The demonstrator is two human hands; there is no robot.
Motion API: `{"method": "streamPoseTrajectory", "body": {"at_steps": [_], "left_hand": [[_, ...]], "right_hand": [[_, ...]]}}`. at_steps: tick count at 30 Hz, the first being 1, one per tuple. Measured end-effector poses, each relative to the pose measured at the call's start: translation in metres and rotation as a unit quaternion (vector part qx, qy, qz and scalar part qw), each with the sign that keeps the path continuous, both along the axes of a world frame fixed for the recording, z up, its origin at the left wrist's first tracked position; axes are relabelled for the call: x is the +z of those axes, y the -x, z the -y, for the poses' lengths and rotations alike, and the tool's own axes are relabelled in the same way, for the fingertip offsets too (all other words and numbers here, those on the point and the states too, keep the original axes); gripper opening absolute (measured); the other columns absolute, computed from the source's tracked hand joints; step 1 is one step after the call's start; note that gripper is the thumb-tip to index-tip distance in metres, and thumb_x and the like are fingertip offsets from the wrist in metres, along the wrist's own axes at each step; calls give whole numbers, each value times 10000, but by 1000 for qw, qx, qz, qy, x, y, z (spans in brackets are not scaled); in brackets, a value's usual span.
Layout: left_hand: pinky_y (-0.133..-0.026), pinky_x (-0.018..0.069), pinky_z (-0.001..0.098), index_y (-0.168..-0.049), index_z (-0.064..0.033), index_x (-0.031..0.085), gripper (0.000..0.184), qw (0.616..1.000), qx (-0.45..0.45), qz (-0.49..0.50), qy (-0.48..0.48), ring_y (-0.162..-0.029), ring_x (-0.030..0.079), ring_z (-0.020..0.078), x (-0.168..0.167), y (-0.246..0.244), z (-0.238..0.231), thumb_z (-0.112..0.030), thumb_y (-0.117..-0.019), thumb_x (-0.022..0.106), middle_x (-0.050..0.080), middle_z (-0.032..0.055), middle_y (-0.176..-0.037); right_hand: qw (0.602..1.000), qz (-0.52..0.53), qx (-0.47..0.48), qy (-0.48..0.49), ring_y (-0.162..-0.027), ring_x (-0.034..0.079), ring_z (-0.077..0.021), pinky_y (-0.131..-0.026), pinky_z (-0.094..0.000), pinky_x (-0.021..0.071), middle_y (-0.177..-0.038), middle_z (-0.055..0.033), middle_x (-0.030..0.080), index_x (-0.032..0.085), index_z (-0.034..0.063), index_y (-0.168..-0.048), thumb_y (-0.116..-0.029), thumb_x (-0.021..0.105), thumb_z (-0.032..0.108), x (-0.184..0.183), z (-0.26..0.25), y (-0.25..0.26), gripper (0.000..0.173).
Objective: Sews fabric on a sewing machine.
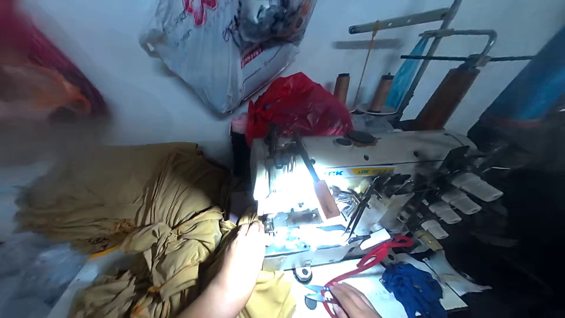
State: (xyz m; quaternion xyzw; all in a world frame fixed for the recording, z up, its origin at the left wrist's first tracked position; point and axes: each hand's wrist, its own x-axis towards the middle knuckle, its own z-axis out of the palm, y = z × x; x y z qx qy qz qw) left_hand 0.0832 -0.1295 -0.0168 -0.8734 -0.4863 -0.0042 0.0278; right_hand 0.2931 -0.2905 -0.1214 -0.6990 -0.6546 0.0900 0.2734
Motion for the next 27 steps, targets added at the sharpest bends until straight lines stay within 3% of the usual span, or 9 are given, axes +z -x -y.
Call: {"method": "streamPoseTrajectory", "body": {"at_steps": [5,9,13,15,16,20,22,24,27], "left_hand": [[-1030,511,380,-1329,-32,663,420,998,-5,2,-63,-1318,583,261,-10,2,1,79,-952,517,632,80,-1404],[-876,583,399,-1187,-70,739,325,993,-39,41,-105,-1152,668,274,-11,11,-6,46,-901,638,705,82,-1223],[-793,582,469,-948,-99,787,100,985,-19,167,-40,-903,708,296,-8,15,-32,-91,-917,692,722,115,-914],[-775,571,499,-867,-71,784,118,980,21,198,-11,-846,716,308,-2,11,-43,-92,-922,682,731,132,-850],[-795,568,517,-877,-24,759,117,979,37,198,-27,-869,715,341,-2,10,-49,-88,-937,682,726,171,-879],[-1004,502,523,-1301,22,634,381,970,79,206,-101,-1209,621,384,-3,11,-80,-49,-929,676,621,233,-1332],[-978,515,538,-1252,40,645,340,969,93,209,-98,-1174,630,403,-2,13,-78,-23,-921,679,638,253,-1261],[-876,559,550,-1040,43,714,159,968,96,212,-96,-1035,678,406,-3,20,-61,-33,-901,703,681,244,-1097],[-819,594,466,-991,-37,720,136,937,22,294,-190,-974,690,307,-25,46,-22,-7,-859,704,677,151,-1070]], "right_hand": [[999,20,-17,31,-1182,615,-487,-1004,-611,490,-1236,-262,670,717,-8,-1243,-971,624,88,-4,-10,0,303],[999,28,-10,33,-1115,636,-492,-937,-651,495,-1170,-247,691,738,17,-1214,-990,618,112,-2,-10,-1,271],[999,6,-16,29,-1075,668,-471,-936,-627,505,-1160,-262,695,724,-58,-1110,-991,525,9,1,-7,-5,242],[999,-33,-23,3,-1081,676,-440,-956,-557,534,-1166,-280,681,700,-107,-1072,-999,497,-8,4,-6,-5,238],[998,-51,-24,-15,-1056,686,-406,-941,-506,552,-1145,-275,683,696,-111,-1047,-1001,490,-7,7,-5,-3,236],[989,-143,-3,-27,-819,714,-255,-778,-386,604,-983,-229,692,631,-135,-1117,-1042,437,39,27,-4,14,271],[984,-175,31,-27,-780,705,-244,-751,-399,599,-970,-222,703,589,-122,-1269,-1036,518,84,37,-3,24,320],[987,-147,53,-50,-755,675,-261,-728,-397,583,-933,-209,705,615,-70,-1348,-980,645,125,50,-8,34,418],[996,-45,47,-59,-674,647,-258,-616,-405,562,-858,-146,684,645,88,-1399,-1011,612,218,70,-20,50,410]]}}
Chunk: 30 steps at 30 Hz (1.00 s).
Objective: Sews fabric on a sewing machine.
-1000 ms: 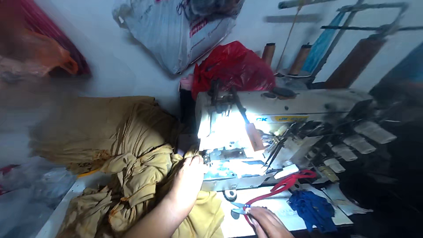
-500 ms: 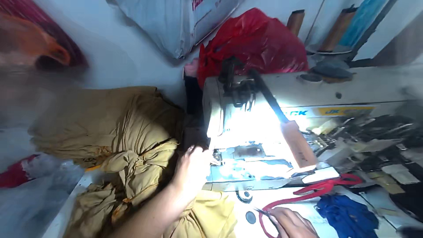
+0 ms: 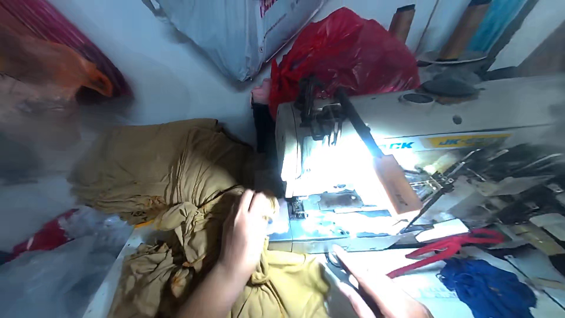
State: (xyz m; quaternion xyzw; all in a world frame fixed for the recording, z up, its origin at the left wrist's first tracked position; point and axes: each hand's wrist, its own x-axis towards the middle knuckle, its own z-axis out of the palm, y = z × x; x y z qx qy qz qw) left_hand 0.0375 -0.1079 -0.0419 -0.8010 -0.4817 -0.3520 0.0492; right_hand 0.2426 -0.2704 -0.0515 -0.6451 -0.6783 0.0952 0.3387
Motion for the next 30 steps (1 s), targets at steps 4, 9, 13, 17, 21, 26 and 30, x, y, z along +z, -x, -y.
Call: {"method": "streamPoseTrajectory", "body": {"at_steps": [4,9,13,17,21,26,30], "left_hand": [[-861,574,332,-918,-74,745,138,991,-22,57,-121,-990,675,228,-21,21,29,-39,-808,669,688,90,-1035],[-831,566,237,-895,-90,736,89,985,-45,96,-133,-952,668,146,-20,22,34,-94,-835,670,679,67,-1011],[-903,543,263,-971,-58,655,94,981,-19,145,-126,-1032,642,143,1,66,32,-123,-906,677,654,99,-1056],[-949,511,530,-1202,85,580,252,974,121,189,44,-1111,616,366,-11,125,-9,-16,-971,569,606,282,-1208],[-967,488,582,-1187,30,607,204,965,95,186,158,-1167,581,393,-48,135,-36,-18,-1007,524,568,261,-1265],[-1016,465,474,-1213,47,596,231,957,108,202,177,-1182,574,301,-41,139,-39,-4,-1023,476,590,222,-1252],[-1079,446,559,-1491,-25,426,510,963,159,170,134,-1344,511,374,-5,126,8,-119,-1010,566,489,234,-1479]], "right_hand": [[984,171,-20,-42,-603,669,-286,-481,-427,536,-874,-133,699,646,238,-1414,-991,581,236,11,-47,26,427],[959,283,-20,26,-660,686,-274,-522,-394,540,-907,-131,690,667,321,-1371,-954,617,116,27,-89,63,468],[982,171,71,-48,-594,660,-229,-481,-402,540,-854,-63,692,692,337,-1326,-958,581,178,1,-66,43,416],[992,87,95,-17,-873,740,-240,-719,-442,619,-1073,-86,748,675,127,-1330,-1042,528,318,-47,-21,-16,377],[972,231,-19,-19,-917,708,-414,-761,-569,567,-987,-186,721,751,34,-1061,-957,566,88,-83,3,-66,219],[985,149,-24,-88,-991,700,-326,-856,-522,551,-1042,-111,744,770,74,-1060,-1023,513,344,-75,-9,-29,374],[998,29,-59,-20,-941,715,-263,-827,-485,579,-992,-76,750,766,69,-1101,-1022,522,400,-85,-37,20,419]]}}
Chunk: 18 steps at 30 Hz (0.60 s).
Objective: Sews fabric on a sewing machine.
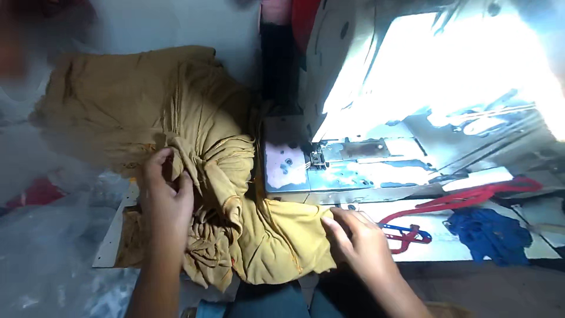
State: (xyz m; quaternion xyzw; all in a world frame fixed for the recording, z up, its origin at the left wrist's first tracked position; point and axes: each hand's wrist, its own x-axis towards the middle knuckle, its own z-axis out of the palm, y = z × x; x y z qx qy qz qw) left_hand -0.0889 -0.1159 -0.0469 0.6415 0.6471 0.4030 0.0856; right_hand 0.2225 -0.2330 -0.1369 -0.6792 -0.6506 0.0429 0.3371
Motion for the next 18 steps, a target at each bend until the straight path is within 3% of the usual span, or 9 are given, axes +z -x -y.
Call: {"method": "streamPoseTrajectory", "body": {"at_steps": [2,4,6,7,10,12,15,17,18], "left_hand": [[-1088,435,548,-1522,-6,390,558,994,-1,-53,-90,-1378,463,401,7,-27,35,-173,-1013,550,433,268,-1515],[-1134,377,567,-1393,-48,561,424,976,-63,-113,-176,-1416,425,388,-12,-59,63,-184,-992,578,490,233,-1475],[-1166,194,712,-1286,-242,682,332,966,-107,-168,-163,-1490,316,415,-39,-77,72,-231,-961,614,517,140,-1486],[-1111,167,794,-1315,-296,672,380,965,-105,-202,-133,-1488,298,471,-48,-75,69,-237,-942,632,506,136,-1512],[-1013,130,899,-1427,-318,609,573,968,-82,-231,-60,-1484,195,585,-48,-28,34,-117,-891,609,398,160,-1602],[-1044,155,873,-1462,-262,580,589,969,-70,-228,-61,-1503,186,556,-31,6,13,-85,-902,538,363,148,-1628],[-1112,315,712,-1502,-235,534,615,974,-74,-207,-48,-1500,293,460,-17,30,-9,-82,-910,475,350,122,-1641],[-1019,436,689,-1533,-213,487,655,973,-101,-206,-23,-1431,402,469,-29,26,-15,-36,-902,516,235,143,-1683],[-907,505,680,-1555,-199,448,697,970,-107,-217,-13,-1343,489,496,-36,23,-16,-34,-886,554,161,170,-1697]], "right_hand": [[997,-73,-17,12,-884,699,-199,-795,-422,579,-910,-28,731,776,98,-1030,-1005,563,411,-5,-13,13,379],[992,-112,12,-65,-822,660,-100,-748,-299,564,-831,32,686,760,124,-938,-996,579,344,-2,-15,25,290],[975,-116,85,-166,-810,635,-90,-754,-261,538,-817,10,668,739,107,-947,-1013,598,268,19,-1,29,224],[971,-88,109,-193,-828,620,-102,-769,-247,523,-832,-7,647,710,121,-980,-1024,593,258,34,12,27,186],[964,10,144,-225,-857,528,-140,-828,-195,432,-874,-29,543,638,141,-1020,-1035,549,185,67,50,16,100],[964,34,165,-205,-860,531,-176,-840,-222,433,-850,-53,560,651,108,-993,-1029,550,150,59,63,2,116],[985,62,156,-48,-793,628,-282,-752,-365,530,-789,-118,657,746,61,-959,-979,630,105,29,72,-11,125],[988,46,139,56,-884,688,-385,-782,-503,579,-896,-189,705,756,13,-975,-972,656,131,17,68,-12,155],[990,26,123,56,-924,685,-374,-812,-495,573,-946,-187,709,755,19,-985,-989,647,191,14,64,-11,203]]}}
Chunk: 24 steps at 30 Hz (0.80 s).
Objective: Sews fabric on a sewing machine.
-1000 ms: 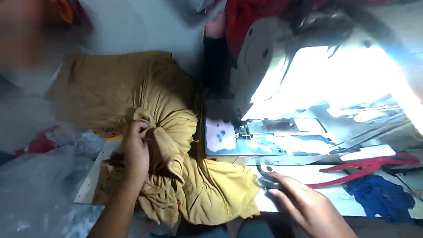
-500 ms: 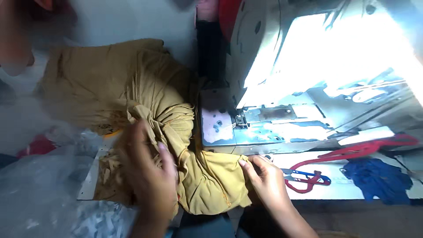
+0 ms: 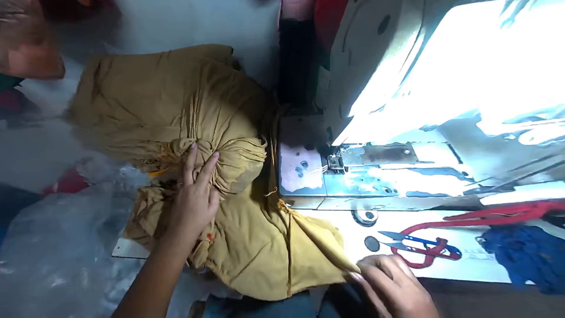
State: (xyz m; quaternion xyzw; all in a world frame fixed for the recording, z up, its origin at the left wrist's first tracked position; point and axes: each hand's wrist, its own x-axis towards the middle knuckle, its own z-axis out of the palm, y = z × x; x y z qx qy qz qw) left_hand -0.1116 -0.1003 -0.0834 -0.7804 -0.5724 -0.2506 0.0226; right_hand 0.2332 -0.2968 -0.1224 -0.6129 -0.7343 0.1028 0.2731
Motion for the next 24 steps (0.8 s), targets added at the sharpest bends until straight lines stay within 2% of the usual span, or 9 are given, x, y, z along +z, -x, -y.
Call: {"method": "streamPoseTrajectory", "body": {"at_steps": [2,5,8,10,13,16,18,22,24], "left_hand": [[-815,528,676,-1584,-182,394,781,1000,3,-14,8,-1262,541,531,-7,-6,1,-53,-845,610,74,187,-1708],[-775,540,655,-1584,-172,394,798,1000,5,-4,3,-1184,591,515,-9,-6,3,-58,-830,631,65,188,-1709],[-779,551,629,-1587,-187,389,793,1000,10,2,-4,-1189,601,480,-10,-6,3,-82,-837,626,76,173,-1711],[-760,557,611,-1587,-203,390,790,1000,15,4,-6,-1155,623,465,-9,-6,4,-78,-845,629,87,166,-1712],[-792,561,611,-1584,-216,396,801,1000,19,7,-5,-1213,594,469,-11,-5,2,-94,-836,657,105,175,-1705],[-871,555,612,-1576,-228,412,806,999,26,11,20,-1323,525,462,-7,-7,3,-119,-841,726,124,169,-1705],[-893,554,597,-1565,-233,433,801,999,25,15,21,-1353,501,444,-6,-7,1,-121,-827,725,139,159,-1704],[-789,585,557,-1546,-216,468,738,998,23,47,25,-1192,626,393,-3,-13,3,-143,-855,718,178,168,-1692],[-889,565,566,-1561,-238,440,733,996,33,73,43,-1301,559,380,-1,-19,7,-159,-875,684,160,139,-1702]], "right_hand": [[997,-32,-32,-68,-967,668,-284,-850,-405,545,-1006,-135,721,765,69,-1048,-1011,596,298,1,-14,4,287],[985,-90,-18,-147,-1033,670,-161,-910,-328,548,-1065,-26,742,772,108,-1089,-1031,520,251,3,-48,16,295],[983,-178,41,-32,-1118,667,-83,-989,-302,542,-1169,33,735,728,128,-1249,-1035,495,293,0,-82,33,357],[963,-247,61,83,-961,677,-29,-867,-253,566,-1055,50,728,721,169,-1221,-1012,554,317,5,-98,43,306],[976,-180,53,109,-738,649,-73,-680,-301,544,-814,41,682,711,162,-985,-932,665,340,22,-106,45,191],[996,14,90,24,-711,684,-251,-689,-497,543,-711,-33,665,720,121,-873,-903,676,353,40,-98,38,238],[990,24,139,8,-709,691,-273,-676,-498,539,-710,-63,684,729,98,-857,-945,659,328,60,-90,36,256],[928,-279,247,-11,-821,581,-69,-721,-215,494,-855,-60,609,676,12,-874,-1031,616,246,83,-96,43,289],[894,-389,221,-23,-846,615,-6,-747,-183,540,-893,22,643,671,69,-911,-1040,581,216,88,-103,46,215]]}}
